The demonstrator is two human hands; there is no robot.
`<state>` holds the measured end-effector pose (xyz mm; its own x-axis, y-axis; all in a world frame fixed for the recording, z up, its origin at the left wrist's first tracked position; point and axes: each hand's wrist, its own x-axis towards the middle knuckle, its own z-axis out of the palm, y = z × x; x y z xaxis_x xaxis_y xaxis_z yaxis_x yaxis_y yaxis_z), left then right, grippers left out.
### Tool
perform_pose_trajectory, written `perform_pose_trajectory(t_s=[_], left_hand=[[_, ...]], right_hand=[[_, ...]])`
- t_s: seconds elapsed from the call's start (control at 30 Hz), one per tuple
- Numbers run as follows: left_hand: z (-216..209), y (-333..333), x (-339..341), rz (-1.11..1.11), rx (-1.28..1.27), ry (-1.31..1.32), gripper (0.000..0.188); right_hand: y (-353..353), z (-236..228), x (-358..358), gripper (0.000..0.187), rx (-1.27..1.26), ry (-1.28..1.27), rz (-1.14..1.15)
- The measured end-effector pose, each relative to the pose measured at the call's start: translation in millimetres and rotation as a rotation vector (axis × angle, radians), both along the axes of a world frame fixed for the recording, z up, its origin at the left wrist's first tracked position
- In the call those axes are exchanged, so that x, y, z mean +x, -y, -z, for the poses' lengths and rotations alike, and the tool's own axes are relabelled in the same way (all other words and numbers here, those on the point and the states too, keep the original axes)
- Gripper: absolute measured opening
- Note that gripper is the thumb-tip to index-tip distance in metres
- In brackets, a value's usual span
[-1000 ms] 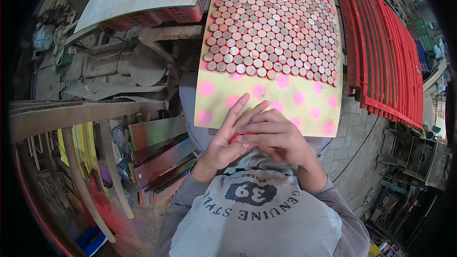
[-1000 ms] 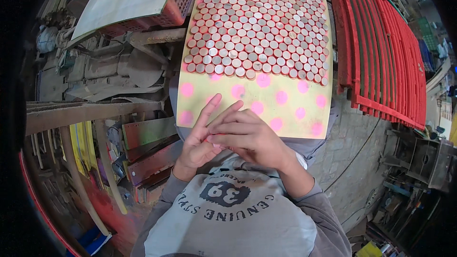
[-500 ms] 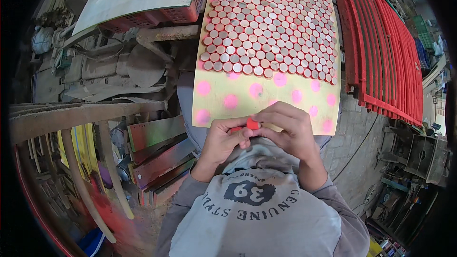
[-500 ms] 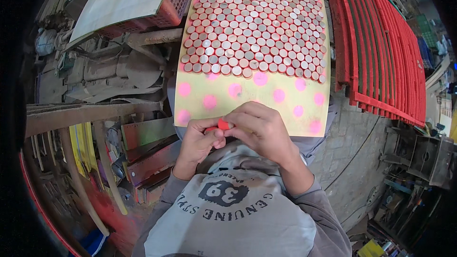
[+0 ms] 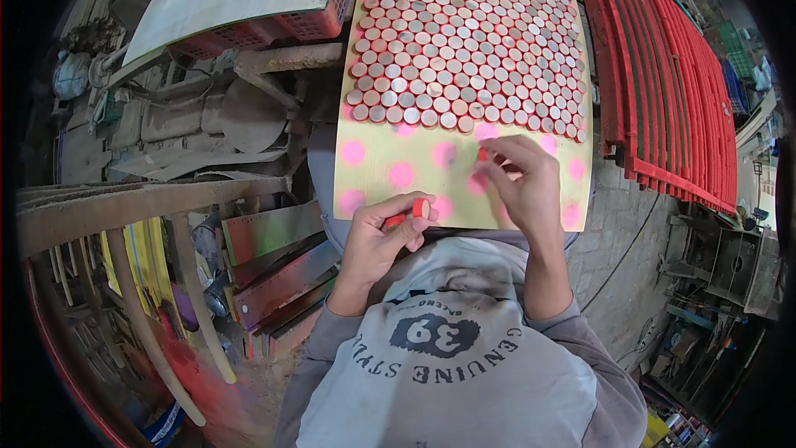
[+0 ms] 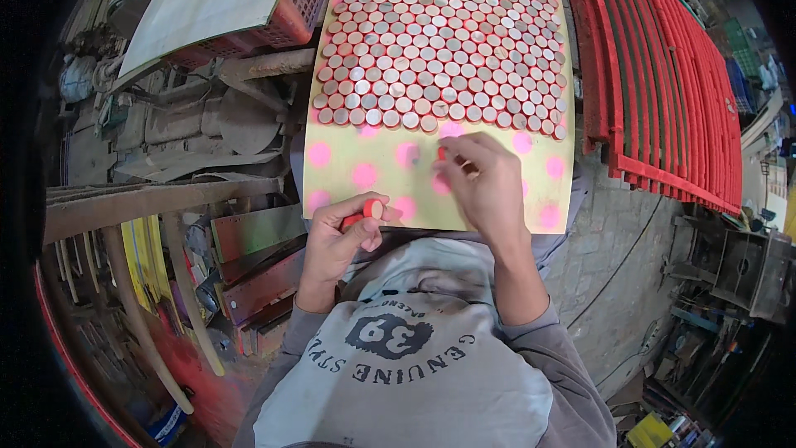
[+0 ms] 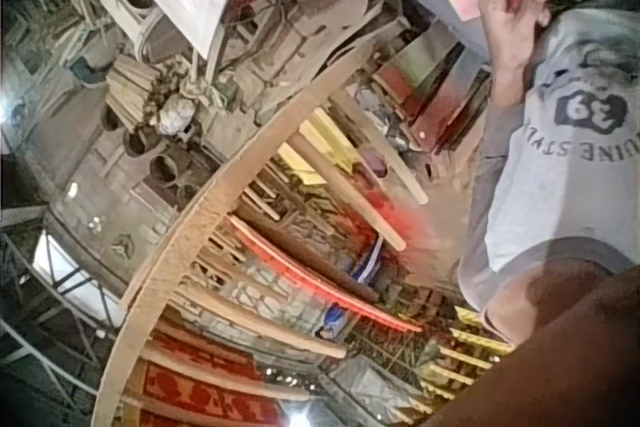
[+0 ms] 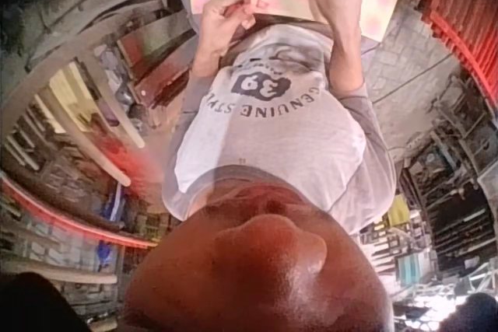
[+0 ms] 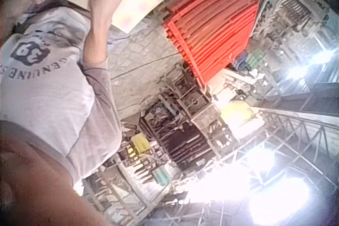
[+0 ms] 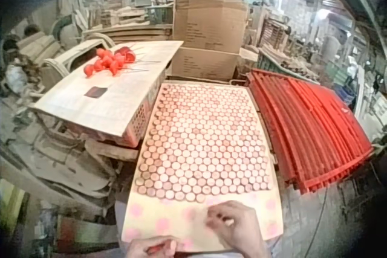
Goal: The person places small, round, red-and-white wooden discs onto a yellow board marked with pink dots. They pick up the discs from a red slatted rack and arrange them in a dense grid pattern on the board, occasionally adjusting the alignment of the placed pieces.
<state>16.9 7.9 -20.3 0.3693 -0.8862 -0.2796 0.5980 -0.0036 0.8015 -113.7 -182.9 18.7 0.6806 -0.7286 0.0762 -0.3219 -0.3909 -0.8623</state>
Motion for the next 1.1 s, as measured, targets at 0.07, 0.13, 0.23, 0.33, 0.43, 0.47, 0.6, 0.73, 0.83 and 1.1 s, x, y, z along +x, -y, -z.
perform_pose_trajectory(t_s=[0.07, 0.13, 0.23, 0.33, 0.43, 0.47, 0.6, 0.73, 0.83, 1.1], left_hand=[[3, -3, 2, 0.007, -0.005, 0.045, 0.039], [1, -4, 2, 0.020, -0.017, 0.061, 0.039], [2, -6, 0, -0.004, -0.005, 0.050, 0.039], [3, -8, -2, -0.130, -0.013, 0.077, 0.038], [5, -8, -1, -0.127, -0.025, 0.068, 0.040], [5, -8, -1, -0.118, -0.027, 0.068, 0.040], [3, -5, -1, -0.059, -0.064, 0.068, 0.040], [2, -5, -1, -0.010, -0.102, 0.065, 0.036], [5, -8, 1, 0.013, -0.127, 0.042, 0.036], [4, -11, 1, 0.036, -0.094, 0.018, 0.033]], right_hand=[[6, 9, -1, 0.026, -0.071, 0.006, 0.128], [5, 12, -1, 0.029, -0.120, -0.008, 0.180], [3, 24, 1, 0.033, -0.106, -0.002, 0.230], [1, 28, -1, 0.035, -0.043, -0.030, 0.247], [0, 30, -1, 0.034, 0.001, -0.018, 0.293], [1, 32, 0, 0.033, 0.013, -0.006, 0.307], [4, 25, 12, 0.031, 0.102, 0.044, 0.377], [8, 33, 16, 0.029, 0.013, 0.056, 0.365], [7, 37, 20, 0.028, 0.006, 0.066, 0.367], [0, 22, 10, 0.029, -0.046, 0.051, 0.313]])
